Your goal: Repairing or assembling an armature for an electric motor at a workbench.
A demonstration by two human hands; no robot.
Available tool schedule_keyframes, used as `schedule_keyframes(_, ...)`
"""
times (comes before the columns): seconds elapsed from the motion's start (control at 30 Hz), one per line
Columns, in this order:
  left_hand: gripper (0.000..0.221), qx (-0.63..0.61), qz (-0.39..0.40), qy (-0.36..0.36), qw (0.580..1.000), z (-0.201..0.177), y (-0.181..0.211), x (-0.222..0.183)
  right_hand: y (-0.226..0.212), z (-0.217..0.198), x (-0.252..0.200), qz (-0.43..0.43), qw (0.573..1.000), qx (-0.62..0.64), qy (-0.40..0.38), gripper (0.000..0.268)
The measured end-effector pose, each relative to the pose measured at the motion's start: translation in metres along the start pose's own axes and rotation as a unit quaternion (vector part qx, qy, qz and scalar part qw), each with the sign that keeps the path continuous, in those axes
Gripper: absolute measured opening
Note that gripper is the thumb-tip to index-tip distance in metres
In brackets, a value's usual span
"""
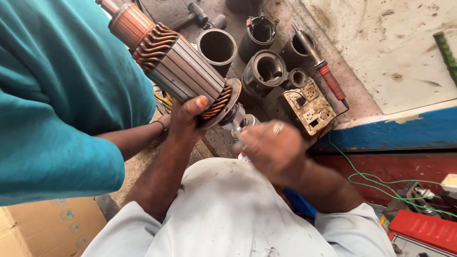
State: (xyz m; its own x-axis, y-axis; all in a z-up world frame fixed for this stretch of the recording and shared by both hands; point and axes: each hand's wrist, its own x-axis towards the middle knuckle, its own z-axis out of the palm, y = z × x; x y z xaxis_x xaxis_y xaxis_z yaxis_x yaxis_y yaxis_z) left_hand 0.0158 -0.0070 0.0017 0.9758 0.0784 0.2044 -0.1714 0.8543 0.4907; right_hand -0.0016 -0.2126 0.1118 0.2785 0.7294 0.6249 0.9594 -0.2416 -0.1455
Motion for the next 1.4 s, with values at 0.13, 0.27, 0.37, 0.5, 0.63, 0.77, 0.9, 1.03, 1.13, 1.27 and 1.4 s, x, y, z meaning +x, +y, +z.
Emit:
schedule_keyframes(0.13,0.068,0.016,0.015,0.001,1.000,-0.019,-0.011,-0.004,-0.006,0.009,-0.006,0.011,0.999,-0.040,-0.030,0.029)
schedule_keyframes(0.27,0.070,0.026,-0.019,-0.037,0.999,-0.016,-0.005,-0.003,0.054,0.039,-0.045,0.170,0.938,0.280,0.113,0.008)
schedule_keyframes(0.37,0.071,0.019,-0.046,-0.087,0.995,-0.014,-0.007,-0.004,0.102,0.083,-0.060,0.312,0.716,0.607,0.147,0.017)
schedule_keyframes(0.5,0.069,-0.027,-0.070,-0.085,0.994,-0.018,-0.016,-0.012,0.134,0.140,-0.083,0.412,0.707,0.574,0.019,0.026)
schedule_keyframes(0.63,0.067,-0.053,-0.074,-0.069,0.993,-0.014,-0.012,-0.012,0.123,0.113,-0.080,0.448,0.518,0.724,0.083,0.021)
schedule_keyframes(0.77,0.068,-0.037,-0.007,-0.026,0.999,-0.007,-0.007,-0.004,0.062,0.029,-0.035,0.351,0.844,0.390,0.111,0.014)
schedule_keyframes(0.9,0.067,-0.043,-0.013,-0.020,0.999,-0.010,-0.007,-0.005,0.010,0.008,-0.004,0.119,0.990,0.030,0.072,0.019)
schedule_keyframes(1.03,0.064,-0.051,-0.008,-0.012,0.999,-0.032,-0.015,-0.010,0.026,0.013,-0.011,0.124,0.987,0.083,0.062,0.015)
schedule_keyframes(1.13,0.066,-0.059,-0.011,-0.003,0.998,-0.034,-0.014,-0.012,0.028,0.007,0.001,0.155,0.981,0.117,0.021,0.019)
schedule_keyframes(1.27,0.068,-0.110,-0.003,0.026,0.994,-0.051,-0.021,-0.015,0.030,0.006,0.014,0.156,0.978,0.136,-0.029,0.026)
schedule_keyframes(1.4,0.068,-0.115,0.025,0.077,0.990,-0.064,-0.022,-0.019,0.037,0.009,0.016,0.131,0.980,0.140,-0.048,0.032)
